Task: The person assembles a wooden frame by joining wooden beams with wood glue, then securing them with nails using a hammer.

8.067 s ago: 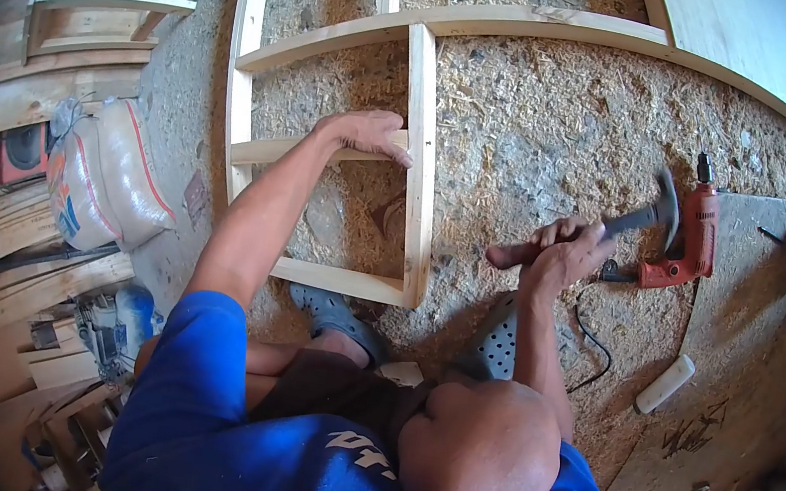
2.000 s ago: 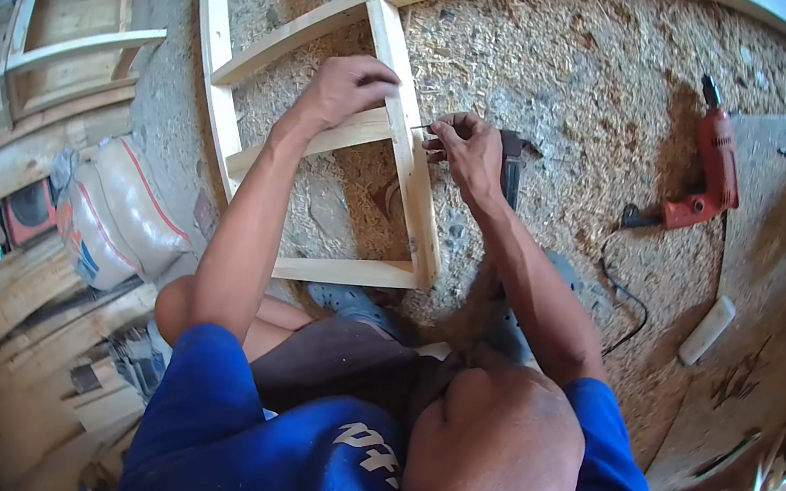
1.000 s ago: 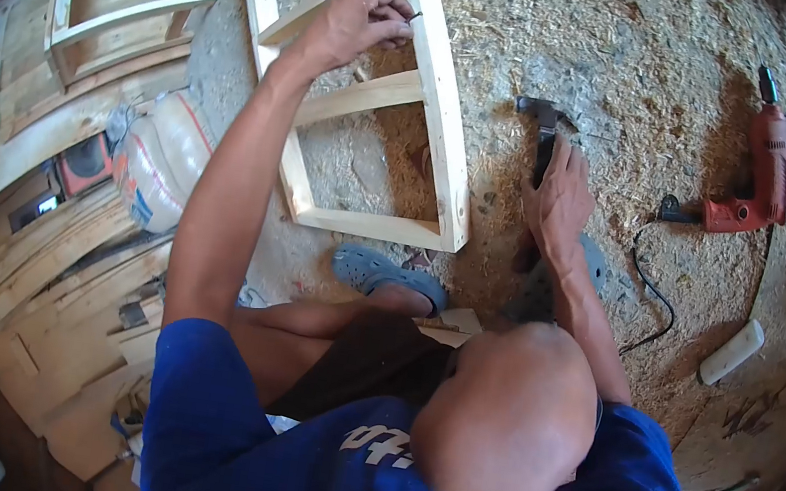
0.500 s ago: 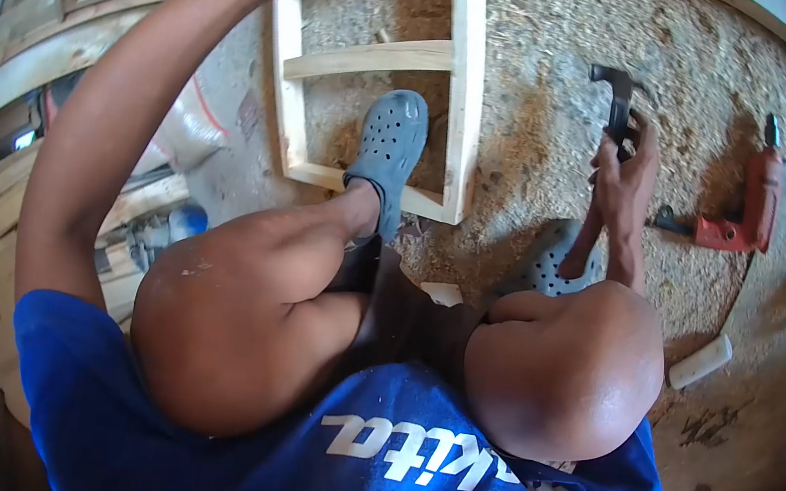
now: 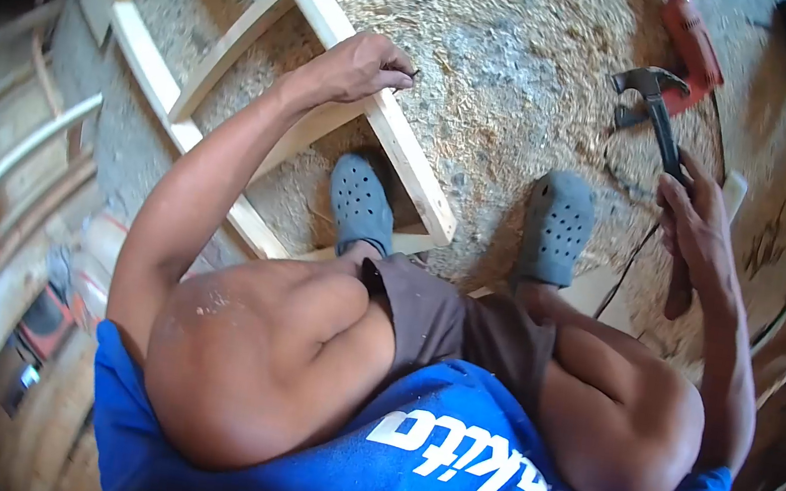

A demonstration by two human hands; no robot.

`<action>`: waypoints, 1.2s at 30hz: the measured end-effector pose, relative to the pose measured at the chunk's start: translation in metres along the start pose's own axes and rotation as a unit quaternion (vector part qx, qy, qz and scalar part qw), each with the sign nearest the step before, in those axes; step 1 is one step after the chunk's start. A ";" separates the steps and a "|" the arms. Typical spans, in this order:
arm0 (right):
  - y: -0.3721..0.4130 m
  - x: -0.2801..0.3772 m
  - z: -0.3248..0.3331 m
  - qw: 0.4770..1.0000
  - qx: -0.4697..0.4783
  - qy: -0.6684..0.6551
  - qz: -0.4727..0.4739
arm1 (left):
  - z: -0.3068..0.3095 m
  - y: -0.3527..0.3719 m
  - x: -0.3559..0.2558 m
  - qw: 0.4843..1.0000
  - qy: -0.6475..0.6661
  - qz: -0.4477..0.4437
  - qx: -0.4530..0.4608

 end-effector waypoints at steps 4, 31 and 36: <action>0.054 0.000 0.005 0.985 -0.079 0.152 0.023 | -0.015 -0.020 0.002 0.997 -0.011 -0.010 0.080; 0.003 0.052 -0.110 0.994 -0.048 -0.009 0.103 | -0.013 -0.026 0.035 0.990 -0.027 -0.044 0.130; -0.017 0.054 -0.127 0.965 -0.122 -0.139 0.188 | -0.010 -0.027 0.033 0.990 -0.044 -0.080 0.109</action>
Point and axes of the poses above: each hand's wrist, its own y-axis away from the middle knuckle, its own z-axis out of the back of the hand, x = y × z, the point moved 6 cm from there along -y, towards the middle knuckle, and after that the axes turned 15 degrees about -y, right-handed, at the moved point
